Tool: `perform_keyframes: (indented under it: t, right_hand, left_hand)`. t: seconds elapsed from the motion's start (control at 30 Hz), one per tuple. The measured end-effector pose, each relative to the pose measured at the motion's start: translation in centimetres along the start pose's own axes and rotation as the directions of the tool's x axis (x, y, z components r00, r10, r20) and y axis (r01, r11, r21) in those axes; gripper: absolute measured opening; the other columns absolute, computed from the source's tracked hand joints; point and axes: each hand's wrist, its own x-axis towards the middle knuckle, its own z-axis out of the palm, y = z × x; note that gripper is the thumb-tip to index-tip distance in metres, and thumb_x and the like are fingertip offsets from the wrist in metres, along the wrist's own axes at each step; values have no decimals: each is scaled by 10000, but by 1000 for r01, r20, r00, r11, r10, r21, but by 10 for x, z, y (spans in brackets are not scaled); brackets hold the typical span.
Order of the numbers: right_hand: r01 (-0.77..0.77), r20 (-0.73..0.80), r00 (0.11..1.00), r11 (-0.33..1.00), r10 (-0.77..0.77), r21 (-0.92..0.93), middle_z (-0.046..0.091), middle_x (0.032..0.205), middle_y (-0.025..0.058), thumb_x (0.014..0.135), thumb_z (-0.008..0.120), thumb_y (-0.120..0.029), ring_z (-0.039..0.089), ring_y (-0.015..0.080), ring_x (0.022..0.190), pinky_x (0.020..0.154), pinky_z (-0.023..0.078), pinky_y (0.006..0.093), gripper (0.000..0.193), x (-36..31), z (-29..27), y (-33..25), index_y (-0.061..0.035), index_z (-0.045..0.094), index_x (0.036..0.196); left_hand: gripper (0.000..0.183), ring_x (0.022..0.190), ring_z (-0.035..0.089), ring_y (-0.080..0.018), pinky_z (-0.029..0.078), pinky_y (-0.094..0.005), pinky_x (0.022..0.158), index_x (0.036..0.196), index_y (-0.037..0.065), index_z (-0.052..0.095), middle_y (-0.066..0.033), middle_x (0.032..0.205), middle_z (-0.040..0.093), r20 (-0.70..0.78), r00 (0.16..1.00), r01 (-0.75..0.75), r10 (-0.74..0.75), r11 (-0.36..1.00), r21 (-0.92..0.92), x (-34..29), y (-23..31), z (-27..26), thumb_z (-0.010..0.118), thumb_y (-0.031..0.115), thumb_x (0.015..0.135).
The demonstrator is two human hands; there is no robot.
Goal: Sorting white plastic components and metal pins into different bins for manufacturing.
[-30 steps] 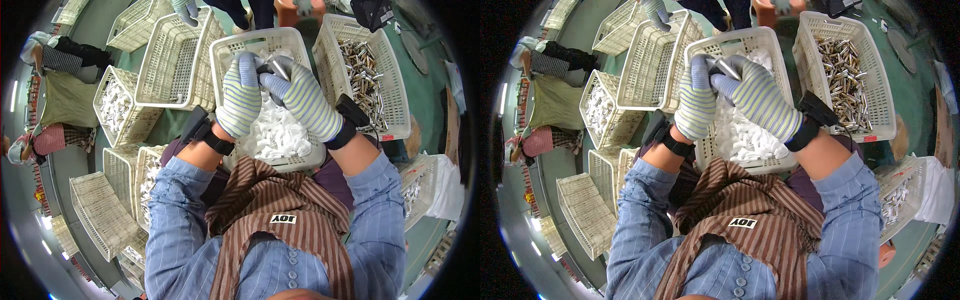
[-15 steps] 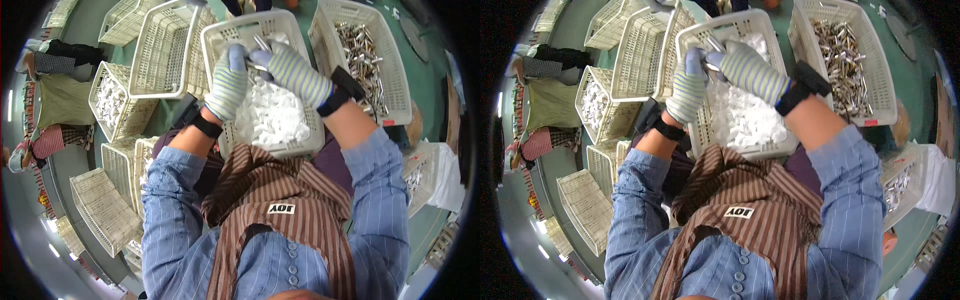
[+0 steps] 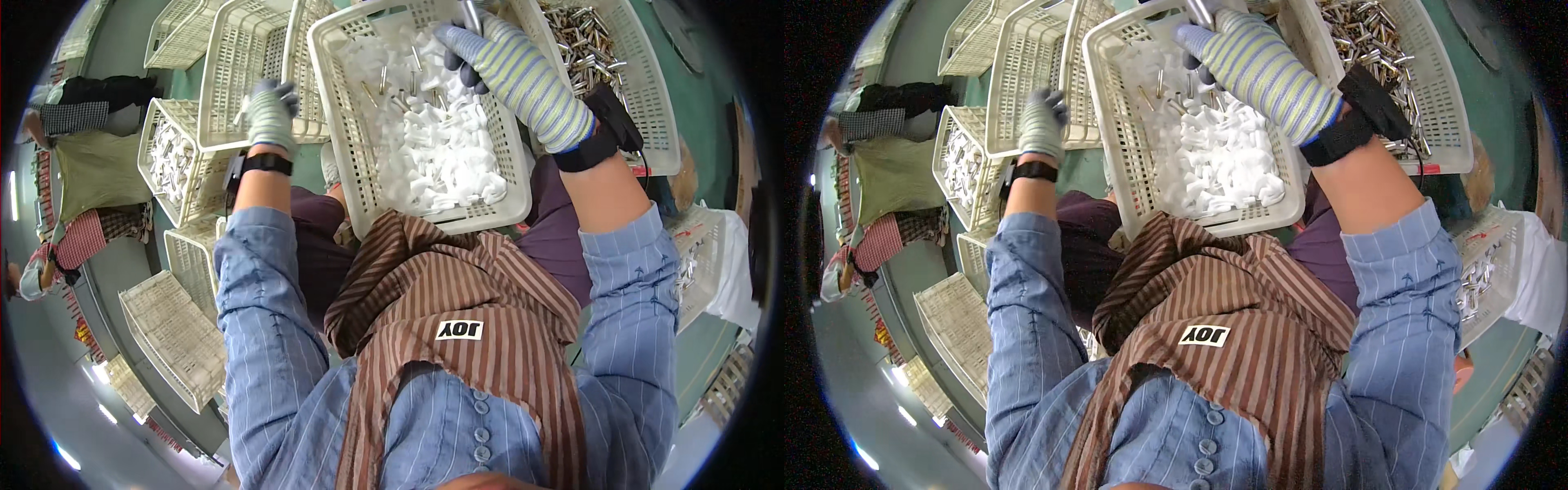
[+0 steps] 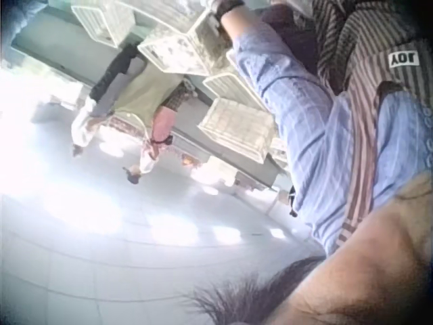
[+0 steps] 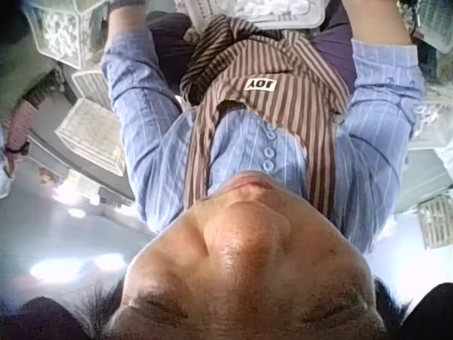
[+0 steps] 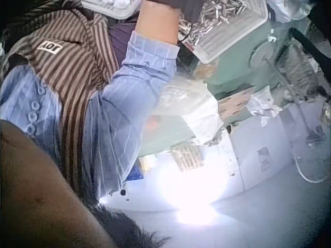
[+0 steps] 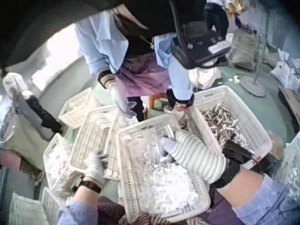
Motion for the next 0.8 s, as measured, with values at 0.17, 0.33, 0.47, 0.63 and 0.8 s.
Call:
perform_keyframes:
  t: [0.17, 0.33, 0.47, 0.63, 0.8]
  right_hand:
    - [1, -49, 999, 936, -19, -352, 576, 660, -27, 926, 599, -399, 499, 62, 544, 487, 408, 238, 364, 2, -9, 12, -71, 654, 1072]
    - [66, -76, 992, 939, -97, -338, 663, 712, 169, 884, 565, -489, 661, 310, 691, 676, 509, 418, 503, 11, -1, 19, 2, 672, 877]
    - [132, -137, 971, 920, -195, -370, 661, 716, 159, 884, 578, -480, 658, 300, 665, 664, 513, 411, 503, 0, -15, 31, 12, 667, 939]
    - [-13, -35, 999, 974, 5, -225, 663, 743, 159, 887, 601, -452, 665, 264, 705, 681, 516, 379, 499, -3, 3, 7, 28, 647, 1016]
    - [45, -77, 995, 963, -67, -265, 666, 780, 134, 892, 598, -463, 645, 224, 703, 665, 506, 356, 526, 3, -17, 32, 23, 635, 1089]
  left_hand:
    - [267, 667, 511, -183, 443, -302, 657, 1061, 105, 624, -65, 851, 648, 628, 748, -238, -214, 797, 556, -54, -108, 115, 491, 306, 947]
    - [238, 839, 612, -302, 488, -390, 769, 1074, 68, 613, -143, 933, 667, 784, 609, -790, -119, -10, 612, -33, -255, 118, 552, 225, 906]
    - [231, 824, 637, -334, 495, -407, 757, 1075, 73, 619, -148, 907, 678, 848, 528, -844, -47, 78, 530, -53, -305, 137, 551, 204, 897]
    - [225, 820, 634, -343, 495, -419, 746, 1010, 59, 642, -166, 902, 675, 790, 519, -848, -326, -78, 524, -29, -347, 96, 562, 222, 878]
    - [364, 913, 635, -319, 488, -415, 796, 1135, 73, 608, -134, 1026, 680, 733, 665, -694, -139, 245, 676, -72, -275, 122, 490, 365, 951]
